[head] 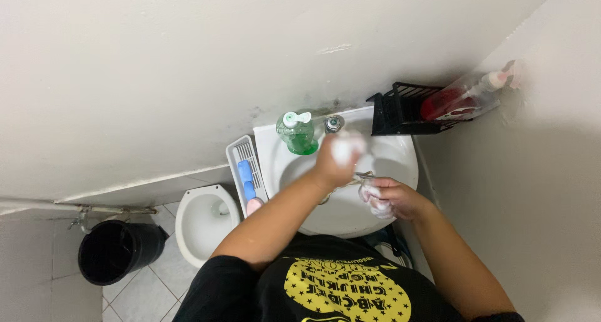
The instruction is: The person washes a set of gold-colored cutlery in a sink using a sponge and soap.
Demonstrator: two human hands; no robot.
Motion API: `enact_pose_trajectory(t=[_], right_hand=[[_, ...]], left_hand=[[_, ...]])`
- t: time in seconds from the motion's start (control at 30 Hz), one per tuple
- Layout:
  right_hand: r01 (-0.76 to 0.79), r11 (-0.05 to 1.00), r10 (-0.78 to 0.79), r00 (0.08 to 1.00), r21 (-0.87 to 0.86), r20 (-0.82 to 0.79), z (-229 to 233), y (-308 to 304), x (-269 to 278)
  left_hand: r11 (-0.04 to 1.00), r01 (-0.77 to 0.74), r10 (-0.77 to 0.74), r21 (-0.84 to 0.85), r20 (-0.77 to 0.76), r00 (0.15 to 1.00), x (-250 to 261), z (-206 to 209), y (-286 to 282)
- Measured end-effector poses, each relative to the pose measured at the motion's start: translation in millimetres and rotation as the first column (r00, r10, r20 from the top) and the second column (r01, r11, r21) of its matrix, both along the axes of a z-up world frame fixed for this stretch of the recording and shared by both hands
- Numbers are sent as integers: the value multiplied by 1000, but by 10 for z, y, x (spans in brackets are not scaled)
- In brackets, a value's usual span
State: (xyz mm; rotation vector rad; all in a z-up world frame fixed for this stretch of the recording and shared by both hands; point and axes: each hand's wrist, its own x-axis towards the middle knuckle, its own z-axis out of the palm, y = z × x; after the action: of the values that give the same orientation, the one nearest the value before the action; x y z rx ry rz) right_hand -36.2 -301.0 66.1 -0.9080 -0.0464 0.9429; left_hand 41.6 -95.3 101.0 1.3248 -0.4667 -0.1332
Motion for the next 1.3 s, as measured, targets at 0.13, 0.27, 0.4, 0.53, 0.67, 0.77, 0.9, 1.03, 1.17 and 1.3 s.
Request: enact_pose_trajectory(t=[0.13, 0.27, 0.4, 0.53, 0.67, 0.77, 0.9, 1.03, 1.17, 1.3], right_hand=[[125, 975, -100, 985, -184, 138, -12, -25, 14], [392, 885, -264, 867, -251, 422, -261, 5, 18], [587, 752, -359, 746, -299, 561, -347, 87, 35], [584, 730, -344, 763, -355, 547, -313, 151, 3], [556, 758, -262, 738, -341, 622, -209, 255, -72], [571, 694, -229, 752, -437, 618, 141, 379, -181], [588, 521, -31, 738, -619, 674, 533, 343, -244], [604, 396, 148, 702, -692, 697, 571, 174, -217], [678, 481, -109, 675, -555, 730, 349, 185, -185], [721, 627, -432, 637, -295, 638, -110, 344, 14]], left_hand=[[114, 183, -542, -976, 93, 835, -31, 261, -171], [884, -362, -47, -295, -828, 558, -157, 515, -157], [767, -278, -229, -578, -652, 723, -226, 512, -161], [861, -224, -146, -456, -644, 751, -150, 401, -91], [949, -285, 241, -133, -275, 931, -120, 187, -126], [856, -476, 426, 204, 245, 871, -6, 275, 32], [629, -665, 228, 403, 722, 653, 107, 526, 230], [496, -603, 6, 625, 692, 722, 118, 560, 216], [855, -375, 350, 358, 135, 927, 24, 255, 41], [979, -184, 178, 93, 67, 982, -262, 134, -302]])
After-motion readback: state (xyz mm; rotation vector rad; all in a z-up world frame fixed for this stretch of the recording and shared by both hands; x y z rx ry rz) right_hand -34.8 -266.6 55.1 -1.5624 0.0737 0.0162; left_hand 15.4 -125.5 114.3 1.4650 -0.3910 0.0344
